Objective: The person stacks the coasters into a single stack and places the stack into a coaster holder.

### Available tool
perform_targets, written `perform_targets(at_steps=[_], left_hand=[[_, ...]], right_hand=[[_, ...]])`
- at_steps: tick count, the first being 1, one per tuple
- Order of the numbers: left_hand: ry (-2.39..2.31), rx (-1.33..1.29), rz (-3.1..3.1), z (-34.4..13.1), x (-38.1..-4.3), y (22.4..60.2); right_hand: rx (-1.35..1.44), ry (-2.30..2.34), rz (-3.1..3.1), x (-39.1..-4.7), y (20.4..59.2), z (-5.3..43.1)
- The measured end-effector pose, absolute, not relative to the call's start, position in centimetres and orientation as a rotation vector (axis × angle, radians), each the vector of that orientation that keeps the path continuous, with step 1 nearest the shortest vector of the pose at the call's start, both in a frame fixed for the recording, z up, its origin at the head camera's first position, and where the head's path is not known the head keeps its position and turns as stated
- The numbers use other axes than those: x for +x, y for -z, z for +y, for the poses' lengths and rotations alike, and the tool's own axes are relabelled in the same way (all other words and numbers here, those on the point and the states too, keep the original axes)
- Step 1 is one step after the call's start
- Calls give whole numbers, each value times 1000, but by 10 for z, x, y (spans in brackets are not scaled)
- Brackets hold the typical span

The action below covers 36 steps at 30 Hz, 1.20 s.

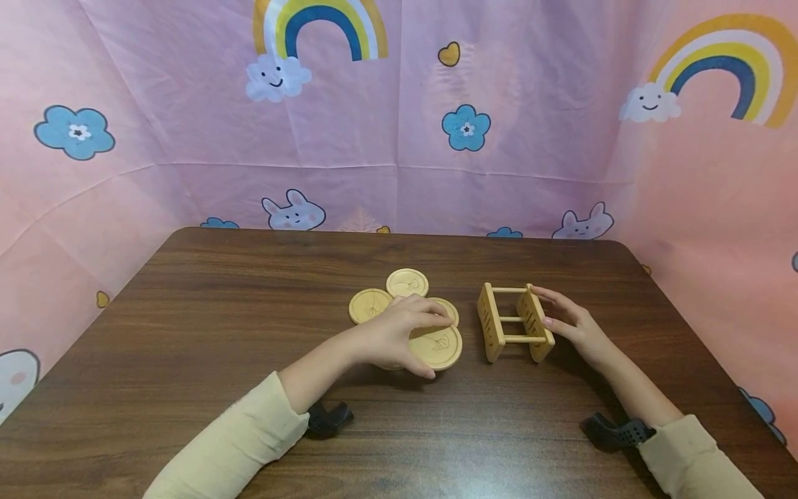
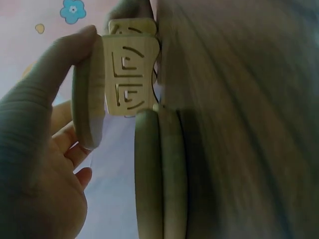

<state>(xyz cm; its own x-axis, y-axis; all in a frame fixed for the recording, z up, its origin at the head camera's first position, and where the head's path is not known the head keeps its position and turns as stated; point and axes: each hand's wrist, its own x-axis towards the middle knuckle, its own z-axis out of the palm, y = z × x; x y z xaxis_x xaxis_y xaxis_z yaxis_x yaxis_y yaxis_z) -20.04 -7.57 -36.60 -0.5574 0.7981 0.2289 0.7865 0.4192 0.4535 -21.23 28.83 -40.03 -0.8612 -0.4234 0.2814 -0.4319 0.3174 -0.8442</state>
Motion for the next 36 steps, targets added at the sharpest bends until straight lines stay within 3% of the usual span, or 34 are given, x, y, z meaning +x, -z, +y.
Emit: perform_targets(at_steps=[36], left_hand=[[-970, 1344, 2754, -133, -200, 365]], right_hand=[[848, -1643, -2527, -210, 401, 288]])
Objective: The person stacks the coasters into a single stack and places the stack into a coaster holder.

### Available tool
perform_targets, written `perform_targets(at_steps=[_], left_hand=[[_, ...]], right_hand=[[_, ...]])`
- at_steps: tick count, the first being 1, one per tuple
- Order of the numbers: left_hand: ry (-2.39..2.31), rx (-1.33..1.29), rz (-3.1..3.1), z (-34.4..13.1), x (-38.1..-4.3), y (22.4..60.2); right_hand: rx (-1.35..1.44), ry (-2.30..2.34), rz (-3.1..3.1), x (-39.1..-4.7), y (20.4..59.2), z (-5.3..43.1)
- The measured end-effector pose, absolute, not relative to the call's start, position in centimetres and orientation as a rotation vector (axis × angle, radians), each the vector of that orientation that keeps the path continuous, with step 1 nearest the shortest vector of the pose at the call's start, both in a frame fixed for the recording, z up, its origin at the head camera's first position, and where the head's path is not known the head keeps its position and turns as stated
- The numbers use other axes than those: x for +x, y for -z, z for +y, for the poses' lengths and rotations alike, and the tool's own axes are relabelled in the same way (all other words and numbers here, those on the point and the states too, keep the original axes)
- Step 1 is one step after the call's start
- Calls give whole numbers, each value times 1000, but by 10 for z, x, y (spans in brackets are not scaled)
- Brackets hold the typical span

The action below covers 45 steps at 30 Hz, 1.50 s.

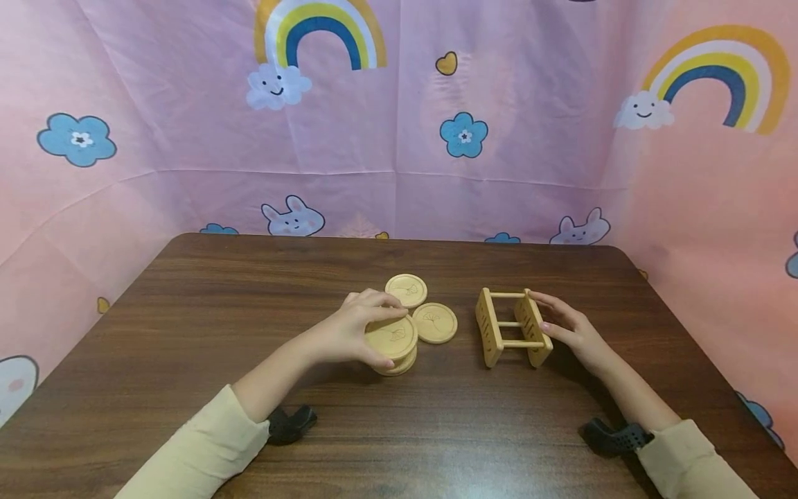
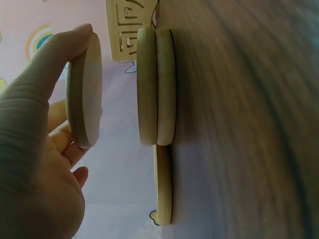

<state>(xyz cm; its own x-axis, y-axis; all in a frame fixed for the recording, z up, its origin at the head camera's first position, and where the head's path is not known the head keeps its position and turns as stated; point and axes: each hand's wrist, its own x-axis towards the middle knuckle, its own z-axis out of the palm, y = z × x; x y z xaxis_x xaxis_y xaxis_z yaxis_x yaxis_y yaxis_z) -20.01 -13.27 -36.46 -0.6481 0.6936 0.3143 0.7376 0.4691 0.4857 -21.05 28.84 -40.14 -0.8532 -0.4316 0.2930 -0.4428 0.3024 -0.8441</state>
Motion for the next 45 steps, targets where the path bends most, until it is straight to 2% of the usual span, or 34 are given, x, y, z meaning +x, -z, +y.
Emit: perform_targets(at_steps=[26, 45], left_hand=[[875, -1269, -2720, -137, -202, 379], [866, -1279, -2764, -133, -202, 386]], right_hand=[[756, -1613, -2598, -211, 402, 290], [792, -1673, -2574, -210, 399, 288]])
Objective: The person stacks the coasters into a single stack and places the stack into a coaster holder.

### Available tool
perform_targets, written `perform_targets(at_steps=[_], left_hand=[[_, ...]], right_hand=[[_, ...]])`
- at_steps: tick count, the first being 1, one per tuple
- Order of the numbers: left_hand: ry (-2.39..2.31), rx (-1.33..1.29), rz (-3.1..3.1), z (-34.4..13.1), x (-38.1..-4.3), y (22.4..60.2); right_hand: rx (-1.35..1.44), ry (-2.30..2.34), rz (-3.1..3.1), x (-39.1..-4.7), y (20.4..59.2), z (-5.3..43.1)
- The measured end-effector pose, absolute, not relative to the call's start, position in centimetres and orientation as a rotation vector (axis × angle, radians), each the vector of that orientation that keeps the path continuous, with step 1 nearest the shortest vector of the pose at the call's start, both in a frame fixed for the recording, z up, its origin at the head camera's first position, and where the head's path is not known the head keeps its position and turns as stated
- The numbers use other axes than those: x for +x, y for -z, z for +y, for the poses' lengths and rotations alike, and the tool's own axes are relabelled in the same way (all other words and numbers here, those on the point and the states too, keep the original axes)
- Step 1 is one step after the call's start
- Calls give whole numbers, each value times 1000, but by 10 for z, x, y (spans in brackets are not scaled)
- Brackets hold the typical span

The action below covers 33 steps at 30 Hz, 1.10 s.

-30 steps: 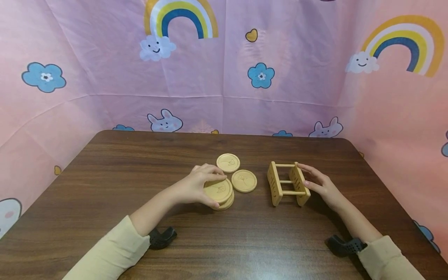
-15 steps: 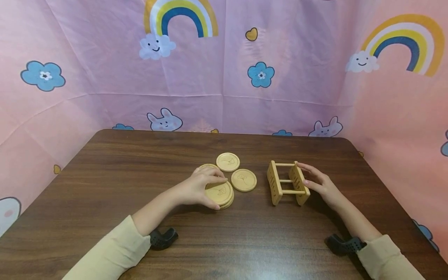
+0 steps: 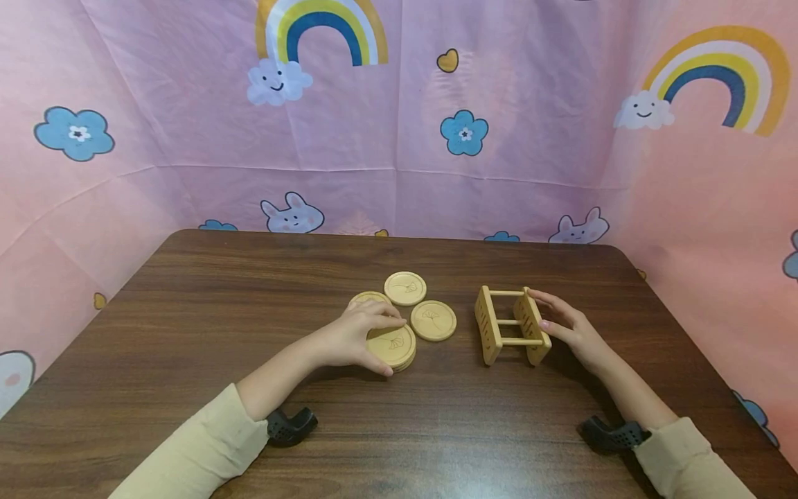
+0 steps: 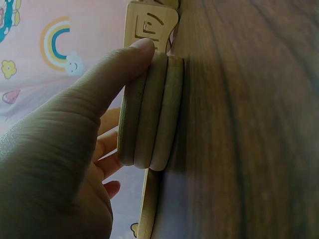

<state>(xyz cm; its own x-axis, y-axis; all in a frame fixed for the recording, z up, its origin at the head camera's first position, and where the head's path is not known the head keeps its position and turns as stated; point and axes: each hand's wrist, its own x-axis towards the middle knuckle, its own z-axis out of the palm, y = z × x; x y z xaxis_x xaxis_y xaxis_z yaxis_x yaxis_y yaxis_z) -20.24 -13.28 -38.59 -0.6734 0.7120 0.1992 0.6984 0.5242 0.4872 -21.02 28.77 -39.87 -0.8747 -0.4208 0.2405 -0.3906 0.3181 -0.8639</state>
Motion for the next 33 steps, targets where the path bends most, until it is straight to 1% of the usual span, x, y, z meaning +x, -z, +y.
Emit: perform_targets(at_steps=[7, 16, 25, 33], left_hand=[[-862, 1264, 2702, -132, -205, 382], [-856, 1266, 2680, -131, -198, 385], [-843, 1192, 2668, -129, -193, 391], [-821, 1215, 2698, -128, -196, 384]], right_hand=[[-791, 1655, 2543, -214, 397, 287], [-809, 1635, 2526, -210, 403, 287], [-809, 1611, 2528, -208, 409, 287], [-798, 1616, 2537, -211, 403, 288]])
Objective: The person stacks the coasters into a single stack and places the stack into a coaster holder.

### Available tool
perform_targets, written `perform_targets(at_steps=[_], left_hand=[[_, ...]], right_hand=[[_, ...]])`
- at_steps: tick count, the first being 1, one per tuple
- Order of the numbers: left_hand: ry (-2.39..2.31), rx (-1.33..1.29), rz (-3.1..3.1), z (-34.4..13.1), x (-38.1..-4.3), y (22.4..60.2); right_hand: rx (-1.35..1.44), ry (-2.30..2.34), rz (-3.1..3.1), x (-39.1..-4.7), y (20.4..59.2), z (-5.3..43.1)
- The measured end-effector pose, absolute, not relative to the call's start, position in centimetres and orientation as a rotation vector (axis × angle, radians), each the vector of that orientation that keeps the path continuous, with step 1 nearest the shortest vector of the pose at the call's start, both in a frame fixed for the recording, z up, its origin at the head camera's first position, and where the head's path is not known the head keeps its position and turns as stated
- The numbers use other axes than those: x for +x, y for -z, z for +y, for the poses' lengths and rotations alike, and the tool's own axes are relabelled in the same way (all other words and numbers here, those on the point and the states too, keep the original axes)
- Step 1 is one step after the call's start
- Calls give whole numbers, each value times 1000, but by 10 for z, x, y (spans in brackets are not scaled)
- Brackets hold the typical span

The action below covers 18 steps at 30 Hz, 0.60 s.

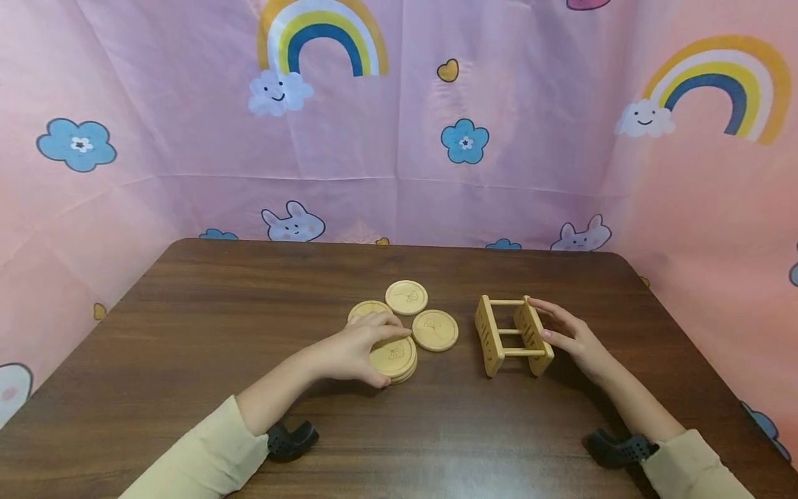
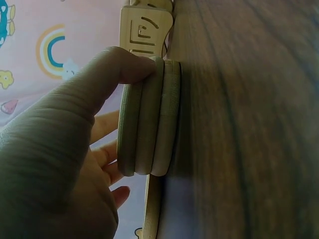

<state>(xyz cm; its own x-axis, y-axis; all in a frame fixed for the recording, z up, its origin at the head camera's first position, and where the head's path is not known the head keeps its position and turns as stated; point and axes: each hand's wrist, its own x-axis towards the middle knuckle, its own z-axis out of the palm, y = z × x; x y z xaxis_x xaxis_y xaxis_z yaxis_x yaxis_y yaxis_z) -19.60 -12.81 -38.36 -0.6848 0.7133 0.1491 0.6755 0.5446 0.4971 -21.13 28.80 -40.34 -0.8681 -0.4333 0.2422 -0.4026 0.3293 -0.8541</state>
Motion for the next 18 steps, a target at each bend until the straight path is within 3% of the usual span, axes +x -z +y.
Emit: perform_targets(at_steps=[18], left_hand=[[-1049, 1179, 2724, -146, -208, 371]], right_hand=[[-821, 1598, 2555, -209, 397, 286]])
